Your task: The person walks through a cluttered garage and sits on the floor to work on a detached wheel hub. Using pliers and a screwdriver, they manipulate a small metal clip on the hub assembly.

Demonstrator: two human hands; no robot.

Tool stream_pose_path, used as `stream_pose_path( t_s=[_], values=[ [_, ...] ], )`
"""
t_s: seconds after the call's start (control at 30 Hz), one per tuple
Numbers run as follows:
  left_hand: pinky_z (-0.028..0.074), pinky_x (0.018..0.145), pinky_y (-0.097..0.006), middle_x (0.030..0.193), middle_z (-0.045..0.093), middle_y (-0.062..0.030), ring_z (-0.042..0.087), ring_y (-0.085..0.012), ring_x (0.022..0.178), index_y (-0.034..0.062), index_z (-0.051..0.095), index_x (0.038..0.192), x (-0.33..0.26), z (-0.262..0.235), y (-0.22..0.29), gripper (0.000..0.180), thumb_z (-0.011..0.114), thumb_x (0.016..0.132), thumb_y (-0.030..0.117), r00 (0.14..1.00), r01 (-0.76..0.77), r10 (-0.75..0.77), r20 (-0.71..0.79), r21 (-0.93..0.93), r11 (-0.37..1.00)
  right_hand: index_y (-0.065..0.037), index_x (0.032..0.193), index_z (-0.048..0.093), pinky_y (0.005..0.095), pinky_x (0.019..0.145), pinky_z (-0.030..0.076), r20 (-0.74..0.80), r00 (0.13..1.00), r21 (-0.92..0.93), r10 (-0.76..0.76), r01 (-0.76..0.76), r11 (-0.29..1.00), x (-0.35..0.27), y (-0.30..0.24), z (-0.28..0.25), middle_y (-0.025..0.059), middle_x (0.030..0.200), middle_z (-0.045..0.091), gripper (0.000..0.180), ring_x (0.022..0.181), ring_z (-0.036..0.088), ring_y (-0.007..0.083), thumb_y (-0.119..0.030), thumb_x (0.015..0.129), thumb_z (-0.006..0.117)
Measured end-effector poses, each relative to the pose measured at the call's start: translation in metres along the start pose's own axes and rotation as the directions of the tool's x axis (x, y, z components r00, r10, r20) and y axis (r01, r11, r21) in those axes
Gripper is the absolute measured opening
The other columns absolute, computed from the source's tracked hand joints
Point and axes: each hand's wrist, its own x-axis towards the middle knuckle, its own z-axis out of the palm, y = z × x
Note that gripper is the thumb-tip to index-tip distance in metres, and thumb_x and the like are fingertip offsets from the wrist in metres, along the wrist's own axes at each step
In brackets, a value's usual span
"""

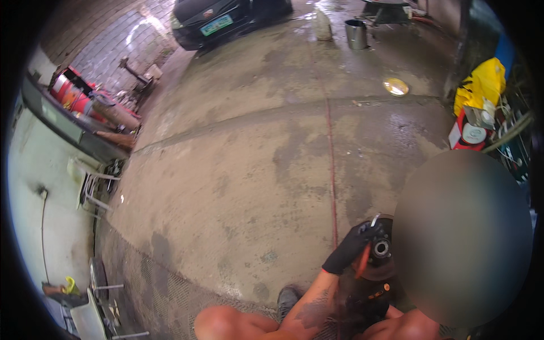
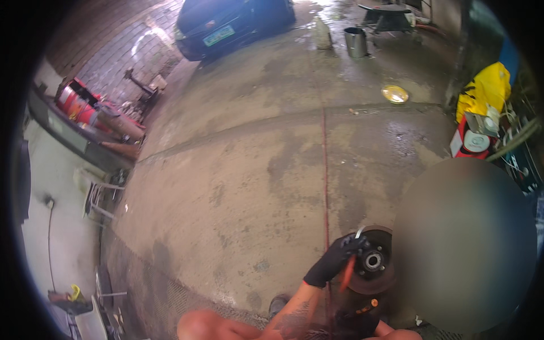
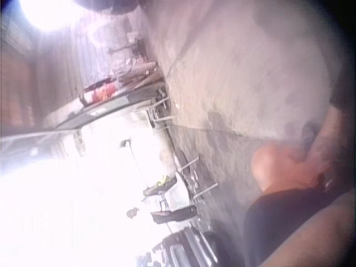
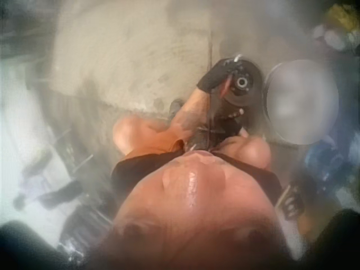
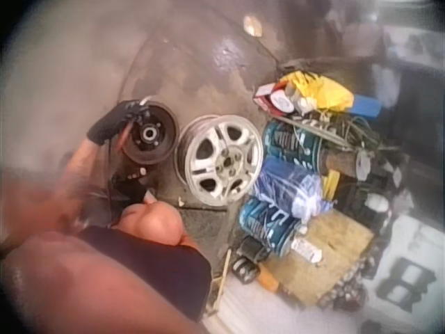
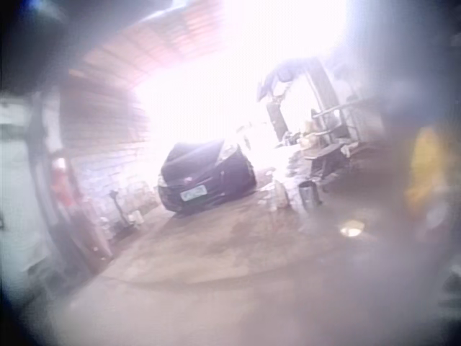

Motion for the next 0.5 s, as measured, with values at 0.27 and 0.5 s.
stream_pose_path(
  t_s=[0.27, 0.5],
  values=[
    [0.045, 0.064, -0.024, 0.081, 0.064, 0.0023, 0.057, -0.0067, 0.072, 0.0043, 0.069, 0.100, 0.014, 0.012, 0.017, 0.022, 0.062, 0.096, 0.025, 0.987, 0.141, -0.128, -0.100, 0.137, 0.981, -0.003, 0.118, 0.065, 0.0355, 0.091, 0.050, -0.184, 0.980, 0.161, 0.074, -0.044, 0.986, 0.011, -0.003, -0.034, 0.0113, 0.114, 0.067, 0.026, 0.104, 0.064, 0.0197, -0.010, 0.093, 0.062],
    [0.047, 0.065, -0.039, 0.070, 0.063, -0.0140, 0.063, -0.0248, 0.066, 0.0030, 0.066, 0.087, -0.012, -0.044, -0.070, 0.035, 0.062, 0.092, 0.038, 0.844, 0.299, 0.071, -0.532, 0.575, 0.762, -0.002, 0.117, 0.066, 0.0339, 0.090, 0.052, -0.312, 0.941, 0.431, 0.129, 0.020, 0.902, 0.072, 0.003, -0.060, 0.0100, 0.113, 0.069, 0.026, 0.103, 0.065, 0.0176, -0.010, 0.093, 0.063]
  ],
)
